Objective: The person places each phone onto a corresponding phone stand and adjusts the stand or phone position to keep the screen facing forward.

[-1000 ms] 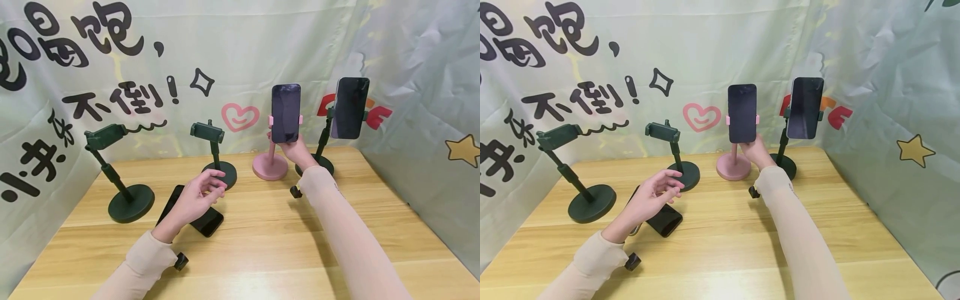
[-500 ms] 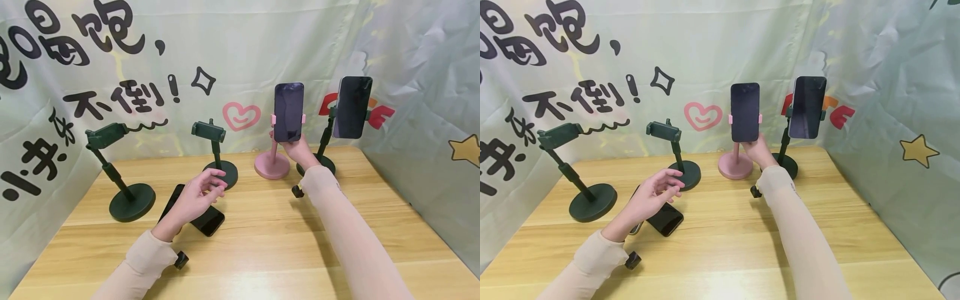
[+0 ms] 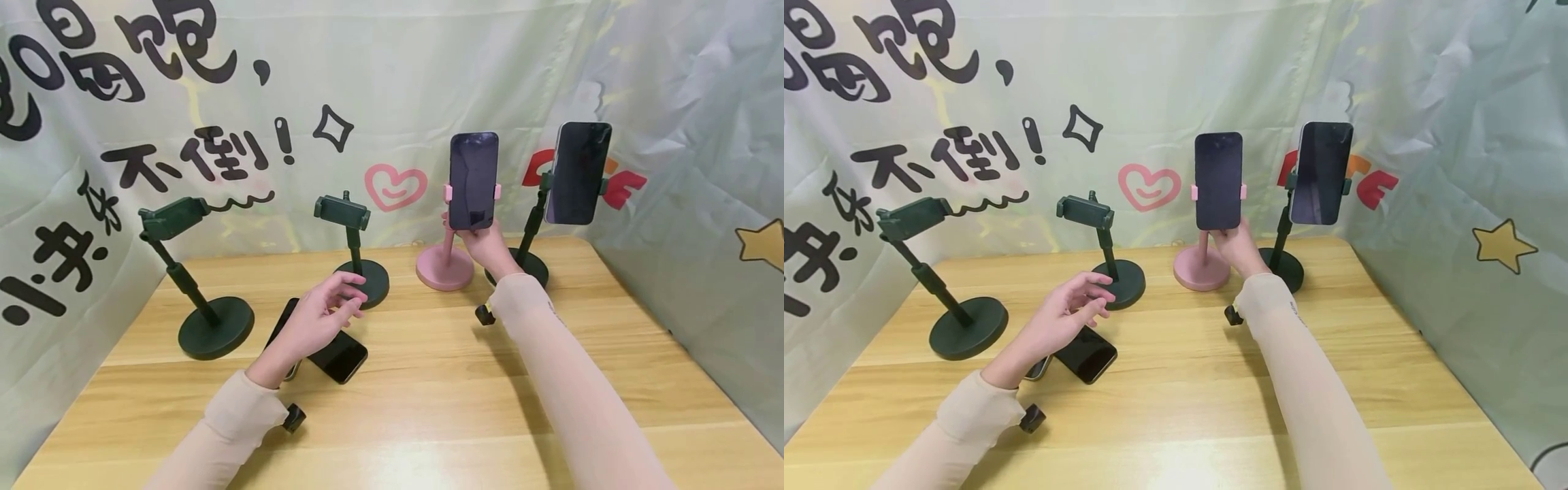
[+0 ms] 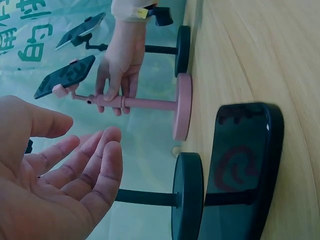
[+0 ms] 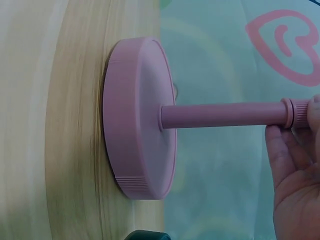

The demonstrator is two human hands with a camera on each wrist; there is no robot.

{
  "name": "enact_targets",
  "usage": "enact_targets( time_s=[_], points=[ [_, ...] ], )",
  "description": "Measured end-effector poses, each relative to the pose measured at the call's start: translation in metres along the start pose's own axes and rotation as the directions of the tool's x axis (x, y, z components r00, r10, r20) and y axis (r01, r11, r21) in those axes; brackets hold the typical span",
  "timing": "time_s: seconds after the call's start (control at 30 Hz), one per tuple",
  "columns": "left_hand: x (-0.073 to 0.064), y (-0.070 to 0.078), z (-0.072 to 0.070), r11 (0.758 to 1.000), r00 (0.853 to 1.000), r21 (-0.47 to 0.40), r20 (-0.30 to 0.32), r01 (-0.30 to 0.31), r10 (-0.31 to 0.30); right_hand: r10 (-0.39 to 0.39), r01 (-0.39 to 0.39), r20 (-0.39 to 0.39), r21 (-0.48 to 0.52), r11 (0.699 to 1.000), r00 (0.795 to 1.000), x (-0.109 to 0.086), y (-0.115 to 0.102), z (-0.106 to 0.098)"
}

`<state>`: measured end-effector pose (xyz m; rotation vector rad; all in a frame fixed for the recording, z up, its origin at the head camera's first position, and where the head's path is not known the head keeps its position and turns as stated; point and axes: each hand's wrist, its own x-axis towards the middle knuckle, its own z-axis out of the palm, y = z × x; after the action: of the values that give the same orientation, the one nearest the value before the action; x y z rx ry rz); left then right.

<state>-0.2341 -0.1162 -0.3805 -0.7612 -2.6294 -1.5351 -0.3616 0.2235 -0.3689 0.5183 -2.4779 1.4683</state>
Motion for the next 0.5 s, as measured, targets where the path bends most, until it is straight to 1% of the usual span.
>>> enact_targets(
  time_s=[0.1,0.27,0.33,0.4,0.5],
  points=[
    [0.001,-0.003,-0.003,1.000,1.000,0.015,-0.003,-0.001,0.001,-0.013,0.012,-0.022,-0.032,0.999,1.000,0.004,0.011,0.002],
    [0.003,-0.007,-0.009,0.999,1.000,0.042,-0.015,0.020,-0.019,-0.002,-0.001,-0.075,-0.035,0.999,0.997,0.002,0.011,0.006],
    [0.003,-0.008,-0.011,0.998,0.999,0.058,-0.019,0.028,-0.027,-0.006,0.000,-0.099,-0.059,0.998,0.995,0.001,0.010,0.008],
    [0.004,-0.010,-0.012,0.997,0.999,0.067,-0.023,0.035,-0.033,-0.016,0.005,-0.112,-0.100,0.995,0.994,0.000,0.007,0.010],
    [0.005,-0.012,-0.015,0.997,0.999,0.065,-0.021,0.036,-0.035,-0.054,0.030,-0.118,-0.196,0.980,0.992,-0.002,0.003,0.012]
  ],
)
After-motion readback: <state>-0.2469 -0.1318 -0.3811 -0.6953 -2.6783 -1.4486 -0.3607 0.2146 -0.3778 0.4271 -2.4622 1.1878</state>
